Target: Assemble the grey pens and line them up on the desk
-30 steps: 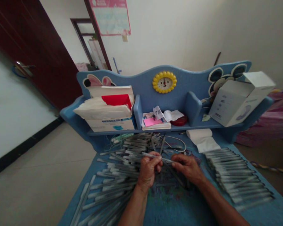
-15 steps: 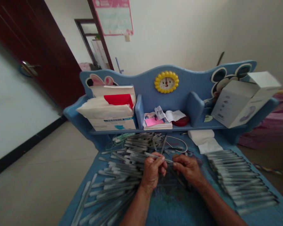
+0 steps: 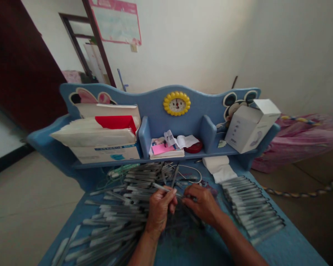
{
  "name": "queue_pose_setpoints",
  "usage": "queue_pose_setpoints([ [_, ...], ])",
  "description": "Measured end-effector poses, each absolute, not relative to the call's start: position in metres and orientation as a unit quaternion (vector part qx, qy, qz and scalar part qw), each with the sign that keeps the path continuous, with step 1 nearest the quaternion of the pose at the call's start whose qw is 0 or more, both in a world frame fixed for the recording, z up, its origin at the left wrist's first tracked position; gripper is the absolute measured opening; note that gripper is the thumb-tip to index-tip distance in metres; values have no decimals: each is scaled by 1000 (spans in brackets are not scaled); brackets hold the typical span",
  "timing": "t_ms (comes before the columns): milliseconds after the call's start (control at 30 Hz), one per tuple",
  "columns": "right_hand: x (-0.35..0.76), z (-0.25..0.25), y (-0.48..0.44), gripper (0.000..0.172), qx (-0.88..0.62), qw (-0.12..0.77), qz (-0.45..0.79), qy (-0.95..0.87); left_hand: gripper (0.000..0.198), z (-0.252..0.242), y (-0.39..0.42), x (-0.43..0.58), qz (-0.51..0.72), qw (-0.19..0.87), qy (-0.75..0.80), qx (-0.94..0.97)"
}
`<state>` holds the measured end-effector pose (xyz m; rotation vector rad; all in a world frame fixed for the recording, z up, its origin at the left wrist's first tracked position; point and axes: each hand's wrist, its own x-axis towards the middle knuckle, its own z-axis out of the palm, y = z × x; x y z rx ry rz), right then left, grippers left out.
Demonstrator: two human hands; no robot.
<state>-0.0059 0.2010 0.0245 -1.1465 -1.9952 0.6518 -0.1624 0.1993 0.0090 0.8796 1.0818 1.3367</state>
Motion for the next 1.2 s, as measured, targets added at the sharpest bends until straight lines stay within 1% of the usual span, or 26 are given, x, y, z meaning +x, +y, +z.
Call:
queue_pose_setpoints([
  [67, -7, 34, 197, 4, -456, 335, 222, -794, 29, 10, 198, -161, 562, 560, 475, 381],
  [167, -9, 45, 188, 12, -471, 285, 212, -808, 32, 13, 196, -161, 550, 575, 480, 370],
  [267, -5, 56, 176, 26, -433, 278, 245, -821, 35, 16, 193, -161, 528, 642, 449, 327],
  [300, -3, 60, 171, 29, -407, 281, 256, -831, 35, 17, 192, -162, 515, 671, 430, 316],
  [367, 0, 67, 161, 30, -353, 283, 255, -855, 34, 19, 190, -162, 486, 723, 387, 303],
  [500, -1, 68, 146, 28, -301, 255, 159, -905, 35, 19, 185, -161, 442, 773, 338, 307],
  [633, 0, 59, 141, 27, -325, 261, 17, -909, 42, 20, 179, -157, 399, 777, 354, 334],
  [767, 33, 60, 145, 27, -414, 229, -108, -874, 45, 22, 178, -155, 413, 756, 369, 349],
  [800, 45, 62, 148, 26, -464, 207, -138, -850, 43, 22, 179, -155, 428, 747, 371, 347],
  [833, 58, 63, 150, 26, -518, 166, -153, -825, 40, 21, 180, -155, 449, 735, 376, 343],
  [933, 96, 64, 161, 26, -639, 27, -135, -756, 33, 18, 184, -155, 526, 677, 398, 327],
  [1000, 113, 59, 168, 27, -672, -36, -105, -732, 32, 15, 186, -155, 564, 639, 411, 325],
  [1100, 124, 47, 177, 29, -676, -80, -67, -729, 32, 11, 188, -156, 595, 579, 437, 347],
  [1200, 126, 38, 183, 32, -671, -105, -37, -733, 29, 7, 190, -160, 622, 494, 485, 365],
])
